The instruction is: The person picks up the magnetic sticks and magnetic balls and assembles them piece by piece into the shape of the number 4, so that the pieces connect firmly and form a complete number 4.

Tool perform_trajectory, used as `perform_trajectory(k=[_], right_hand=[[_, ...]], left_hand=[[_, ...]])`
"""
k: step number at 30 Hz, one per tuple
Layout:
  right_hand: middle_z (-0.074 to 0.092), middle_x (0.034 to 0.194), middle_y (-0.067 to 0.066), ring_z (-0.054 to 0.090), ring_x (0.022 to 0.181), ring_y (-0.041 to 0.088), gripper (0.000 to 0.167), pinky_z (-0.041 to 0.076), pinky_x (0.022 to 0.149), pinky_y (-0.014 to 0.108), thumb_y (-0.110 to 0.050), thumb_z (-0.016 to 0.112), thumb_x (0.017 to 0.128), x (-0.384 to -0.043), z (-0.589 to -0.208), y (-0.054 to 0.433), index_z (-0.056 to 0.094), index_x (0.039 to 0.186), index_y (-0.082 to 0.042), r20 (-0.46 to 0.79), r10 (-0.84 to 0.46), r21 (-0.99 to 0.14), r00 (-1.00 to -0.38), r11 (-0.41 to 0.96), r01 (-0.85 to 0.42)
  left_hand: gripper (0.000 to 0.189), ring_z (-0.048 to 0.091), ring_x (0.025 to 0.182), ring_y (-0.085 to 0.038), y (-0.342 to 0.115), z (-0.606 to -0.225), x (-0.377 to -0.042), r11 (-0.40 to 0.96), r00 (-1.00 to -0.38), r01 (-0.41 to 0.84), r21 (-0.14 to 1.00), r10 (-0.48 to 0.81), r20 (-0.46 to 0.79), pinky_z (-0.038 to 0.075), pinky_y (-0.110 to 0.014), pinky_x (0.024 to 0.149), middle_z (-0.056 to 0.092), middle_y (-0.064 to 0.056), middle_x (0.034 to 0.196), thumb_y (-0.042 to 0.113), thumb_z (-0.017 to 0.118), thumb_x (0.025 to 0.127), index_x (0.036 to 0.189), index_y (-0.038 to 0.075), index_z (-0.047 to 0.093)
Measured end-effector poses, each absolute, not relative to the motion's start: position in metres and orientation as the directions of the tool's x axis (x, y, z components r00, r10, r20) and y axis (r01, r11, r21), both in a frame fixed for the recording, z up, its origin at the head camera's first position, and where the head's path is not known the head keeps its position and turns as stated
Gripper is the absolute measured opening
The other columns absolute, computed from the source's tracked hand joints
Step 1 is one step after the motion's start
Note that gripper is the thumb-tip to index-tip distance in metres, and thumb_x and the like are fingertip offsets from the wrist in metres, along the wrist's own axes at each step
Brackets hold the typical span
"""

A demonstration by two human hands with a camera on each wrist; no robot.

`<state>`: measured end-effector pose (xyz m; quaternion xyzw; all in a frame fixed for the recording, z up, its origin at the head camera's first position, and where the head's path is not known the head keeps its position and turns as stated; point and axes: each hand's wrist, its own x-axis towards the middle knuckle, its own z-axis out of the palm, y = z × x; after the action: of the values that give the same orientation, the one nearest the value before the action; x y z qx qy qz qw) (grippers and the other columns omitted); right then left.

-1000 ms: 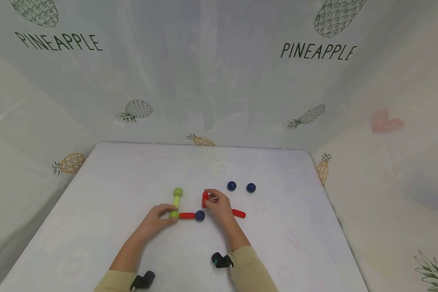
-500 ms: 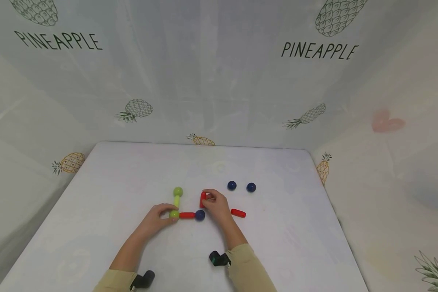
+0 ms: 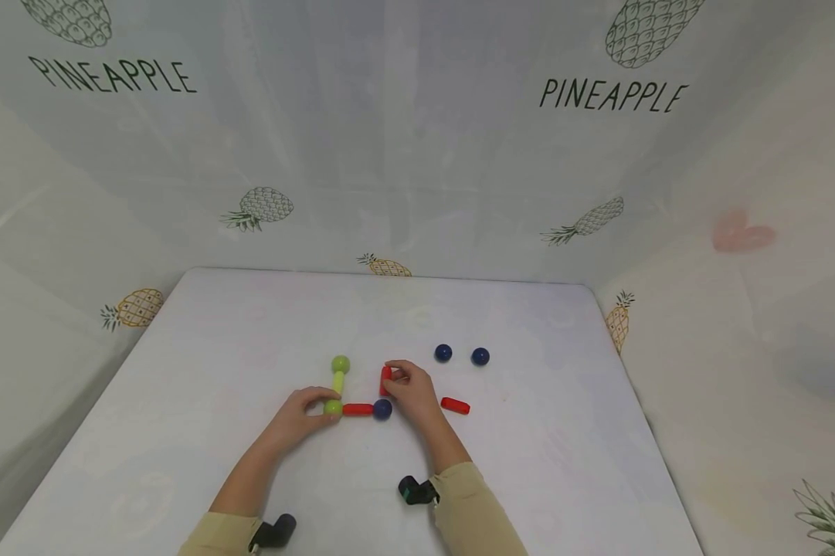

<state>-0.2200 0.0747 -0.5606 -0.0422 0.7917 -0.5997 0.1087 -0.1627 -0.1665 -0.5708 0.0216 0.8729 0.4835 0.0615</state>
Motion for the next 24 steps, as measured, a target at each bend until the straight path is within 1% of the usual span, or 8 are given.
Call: perform_trajectory(k=[4,13,24], right_hand=[[0.060,0.097,0.007,0.063,0.074,0.016,0.035,0.054,0.069,0.029,-0.008,0.067,0.089,-0.2211,-0.5607,0.0742,0.064,0.123,-0.006,-0.134,-0.202,-0.954,-0.970,0.290,0.071],[0.061,0.096,0.008,0.060,0.073,0.016,0.035,0.053,0.069,0.029,-0.008,0.067,0.089,-0.2205,-0.5571,0.0728,0.064,0.123,-0.004,-0.145,-0.218,-0.945,-0.965,0.319,0.070],[0.061,0.097,0.007,0.060,0.072,0.016,0.035,0.053,0.068,0.029,-0.009,0.067,0.089,-0.2216,-0.5594,0.0740,0.064,0.124,-0.006,-0.143,-0.224,-0.941,-0.964,0.333,0.062]], left_hand=[[0.027,0.050,0.102,-0.019,-0.1662,-0.5721,-0.1628,0.531,-0.992,-0.014,0.847,0.101,-0.080,0.044,-0.042,0.091,0.060,0.006,0.099,0.014,0.082,0.079,0.104,0.022,0.072],[0.027,0.050,0.103,-0.019,-0.1662,-0.5717,-0.1631,0.524,-0.991,-0.027,0.851,0.095,-0.090,0.044,-0.043,0.093,0.061,0.006,0.101,0.015,0.082,0.080,0.104,0.021,0.072],[0.026,0.050,0.102,-0.019,-0.1654,-0.5699,-0.1622,0.528,-0.991,-0.028,0.849,0.094,-0.091,0.044,-0.042,0.092,0.060,0.005,0.101,0.015,0.081,0.080,0.104,0.021,0.072]])
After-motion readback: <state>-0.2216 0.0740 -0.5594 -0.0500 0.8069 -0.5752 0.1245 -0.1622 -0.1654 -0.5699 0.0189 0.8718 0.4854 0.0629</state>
